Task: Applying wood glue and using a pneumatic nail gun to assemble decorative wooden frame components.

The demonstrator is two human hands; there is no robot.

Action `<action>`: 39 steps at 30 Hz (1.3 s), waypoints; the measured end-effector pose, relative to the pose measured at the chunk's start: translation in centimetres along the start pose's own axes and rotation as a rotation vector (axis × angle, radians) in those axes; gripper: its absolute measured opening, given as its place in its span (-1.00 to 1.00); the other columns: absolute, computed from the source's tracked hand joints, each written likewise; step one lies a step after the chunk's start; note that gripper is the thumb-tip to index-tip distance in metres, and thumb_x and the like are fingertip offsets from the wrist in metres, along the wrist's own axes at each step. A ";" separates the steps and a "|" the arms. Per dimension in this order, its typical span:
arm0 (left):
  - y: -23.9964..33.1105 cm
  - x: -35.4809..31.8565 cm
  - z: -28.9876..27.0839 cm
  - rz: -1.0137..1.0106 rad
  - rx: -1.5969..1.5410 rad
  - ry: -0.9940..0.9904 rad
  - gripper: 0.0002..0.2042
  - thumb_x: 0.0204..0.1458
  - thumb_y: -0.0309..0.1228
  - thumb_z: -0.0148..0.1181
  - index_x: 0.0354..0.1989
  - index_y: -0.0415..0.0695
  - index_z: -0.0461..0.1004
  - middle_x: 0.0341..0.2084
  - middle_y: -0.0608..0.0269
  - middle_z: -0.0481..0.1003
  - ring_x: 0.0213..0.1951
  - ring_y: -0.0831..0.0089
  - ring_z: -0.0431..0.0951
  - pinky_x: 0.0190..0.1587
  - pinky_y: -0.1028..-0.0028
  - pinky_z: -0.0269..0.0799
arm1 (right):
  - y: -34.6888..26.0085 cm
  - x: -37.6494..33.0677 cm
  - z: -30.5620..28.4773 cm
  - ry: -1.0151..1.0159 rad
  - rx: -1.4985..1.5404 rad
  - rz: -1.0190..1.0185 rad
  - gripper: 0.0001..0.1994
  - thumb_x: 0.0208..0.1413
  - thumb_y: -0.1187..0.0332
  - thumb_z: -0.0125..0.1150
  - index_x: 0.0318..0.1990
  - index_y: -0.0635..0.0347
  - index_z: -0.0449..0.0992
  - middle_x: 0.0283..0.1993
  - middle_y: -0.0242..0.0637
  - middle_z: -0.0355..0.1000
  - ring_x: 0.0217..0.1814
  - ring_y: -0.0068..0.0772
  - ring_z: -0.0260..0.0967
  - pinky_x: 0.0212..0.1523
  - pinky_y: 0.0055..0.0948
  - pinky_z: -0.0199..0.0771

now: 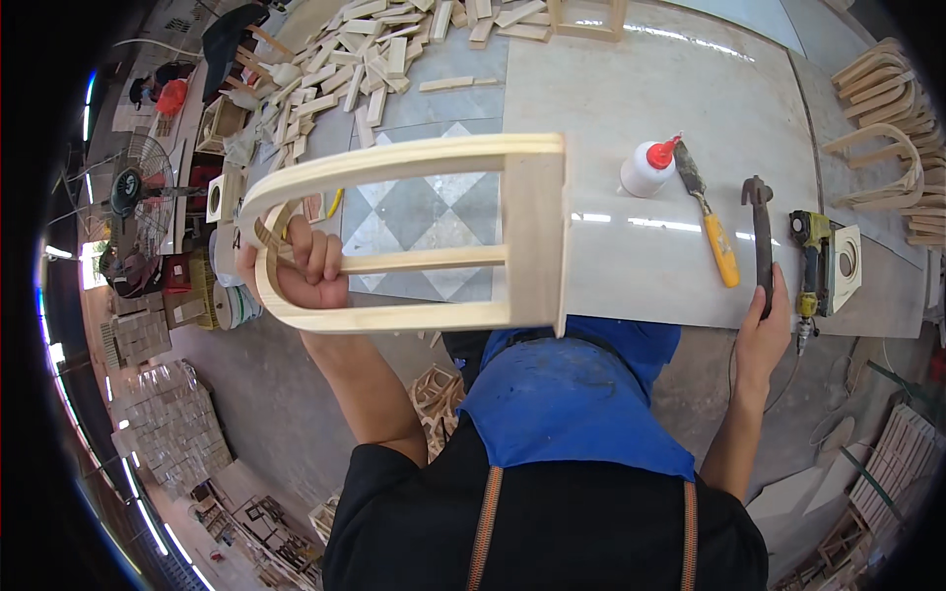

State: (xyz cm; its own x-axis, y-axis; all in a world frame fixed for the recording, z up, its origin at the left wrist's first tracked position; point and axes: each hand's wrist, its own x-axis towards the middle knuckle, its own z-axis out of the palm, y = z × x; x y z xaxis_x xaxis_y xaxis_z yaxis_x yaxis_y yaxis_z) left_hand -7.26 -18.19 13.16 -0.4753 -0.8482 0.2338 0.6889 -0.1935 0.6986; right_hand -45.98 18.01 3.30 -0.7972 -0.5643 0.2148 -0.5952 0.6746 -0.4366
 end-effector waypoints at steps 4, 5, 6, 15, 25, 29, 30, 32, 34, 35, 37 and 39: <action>0.9 -1.6 0.0 0.042 -0.017 0.066 -0.53 0.26 -0.04 -0.10 0.10 -0.15 0.47 -0.71 0.43 0.10 -0.76 0.66 -0.09 -0.73 0.60 -0.03 | 1.0 2.1 1.1 -0.058 -0.124 0.015 -0.57 0.29 0.44 0.10 0.31 0.12 0.38 0.02 -0.13 0.50 -0.02 -0.05 0.49 -0.01 -0.28 0.46; 1.1 -1.9 0.2 0.041 -0.029 0.075 -0.53 0.26 -0.04 -0.10 0.10 -0.14 0.48 -0.71 0.43 0.10 -0.76 0.66 -0.10 -0.73 0.60 -0.02 | 1.1 2.7 1.5 -0.078 -0.167 0.020 -0.57 0.28 0.44 0.11 0.31 0.11 0.38 -0.03 -0.14 0.51 -0.05 -0.05 0.48 -0.04 -0.26 0.46; 1.4 -2.3 0.3 0.057 -0.025 0.080 -0.53 0.26 -0.04 -0.10 0.10 -0.14 0.48 -0.71 0.43 0.10 -0.76 0.66 -0.10 -0.73 0.60 -0.02 | 1.4 3.4 1.9 -0.077 -0.161 0.003 -0.57 0.28 0.44 0.11 0.31 0.11 0.38 -0.03 -0.14 0.51 -0.05 -0.05 0.48 -0.04 -0.26 0.46; 2.3 -4.2 -0.1 0.114 -0.058 0.099 -0.51 0.26 -0.06 -0.11 0.10 -0.20 0.48 -0.71 0.43 0.08 -0.76 0.67 -0.10 -0.73 0.60 -0.02 | 5.0 6.7 6.2 0.100 -0.255 -0.279 -0.56 0.23 0.43 0.12 0.27 0.13 0.40 -0.04 -0.14 0.49 -0.03 -0.06 0.44 -0.04 -0.22 0.45; 3.1 -6.5 -2.5 0.185 -0.053 0.248 -0.47 0.26 -0.07 -0.12 0.14 -0.30 0.44 -0.71 0.44 0.08 -0.76 0.68 -0.08 -0.73 0.62 -0.01 | 4.5 5.6 7.1 0.208 -0.239 -0.277 -0.55 0.20 0.46 0.08 0.28 0.14 0.40 0.08 -0.10 0.49 0.05 -0.03 0.44 0.03 -0.22 0.44; 4.8 -9.2 -2.2 0.210 -0.083 0.347 -0.48 0.26 -0.08 -0.12 0.12 -0.31 0.46 -0.71 0.43 0.10 -0.76 0.67 -0.05 -0.71 0.62 0.03 | 5.8 5.8 8.0 0.202 -0.273 -0.339 -0.55 0.20 0.45 0.07 0.27 0.16 0.41 0.09 -0.07 0.50 0.07 -0.01 0.44 0.05 -0.21 0.43; 5.6 -10.1 -2.6 0.200 -0.073 0.376 -0.48 0.26 -0.09 -0.12 0.12 -0.32 0.45 -0.71 0.43 0.10 -0.76 0.65 -0.03 -0.70 0.61 0.05 | 5.7 5.7 8.5 0.186 -0.271 -0.366 -0.55 0.20 0.45 0.07 0.27 0.16 0.42 0.09 -0.06 0.50 0.08 -0.01 0.44 0.05 -0.20 0.43; 7.3 -12.5 -4.5 0.258 -0.003 0.338 -0.50 0.27 -0.08 -0.13 0.14 -0.25 0.44 -0.70 0.36 0.23 -0.74 0.60 0.05 -0.67 0.58 0.09 | 5.6 5.4 8.4 0.168 -0.320 -0.313 -0.57 0.21 0.42 0.05 0.25 0.21 0.44 0.09 -0.02 0.52 0.07 0.03 0.45 0.08 -0.19 0.42; 9.3 -16.0 -4.3 0.447 0.133 0.516 -0.50 0.28 -0.12 -0.16 0.12 -0.31 0.45 -0.67 0.33 0.22 -0.73 0.60 0.06 -0.66 0.55 0.07 | 6.0 5.6 7.6 0.102 -0.313 -0.348 -0.56 0.20 0.39 0.05 0.24 0.22 0.44 0.10 0.00 0.52 0.07 0.07 0.45 0.08 -0.19 0.42; 10.4 -17.9 -4.2 0.586 0.237 0.605 -0.49 0.29 -0.16 -0.19 0.10 -0.36 0.45 -0.64 0.29 0.22 -0.71 0.59 0.07 -0.66 0.51 0.05 | 6.5 5.4 7.1 0.098 -0.342 -0.303 -0.55 0.19 0.36 0.04 0.24 0.23 0.44 0.12 0.02 0.52 0.07 0.11 0.46 0.08 -0.19 0.42; 12.7 -22.3 -4.0 0.764 0.422 0.959 -0.55 0.28 -0.22 -0.17 0.09 -0.32 0.46 -0.59 0.23 0.34 -0.68 0.57 0.16 -0.64 0.53 0.10 | 7.1 5.5 7.1 0.181 -0.311 -0.403 -0.53 0.20 0.32 -0.01 0.25 0.26 0.43 0.13 0.03 0.51 0.08 0.16 0.45 0.07 -0.18 0.41; 13.3 -27.2 -4.6 0.788 0.708 1.144 -0.59 0.26 -0.25 -0.12 0.09 -0.27 0.47 -0.55 0.20 0.39 -0.67 0.57 0.18 -0.63 0.55 0.14 | 7.3 5.5 6.9 0.136 -0.326 -0.398 -0.54 0.22 0.32 -0.03 0.23 0.31 0.44 0.14 0.06 0.50 0.10 0.16 0.45 0.10 -0.19 0.41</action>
State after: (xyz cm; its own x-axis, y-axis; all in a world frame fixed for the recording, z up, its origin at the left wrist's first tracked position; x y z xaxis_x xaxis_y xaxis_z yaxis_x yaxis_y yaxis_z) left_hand 17.38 0.06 13.01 0.7499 -0.5943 0.2906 0.0091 0.4486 0.8937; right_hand -54.05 16.58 -4.71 -0.4962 -0.7548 0.4290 -0.8379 0.5457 -0.0089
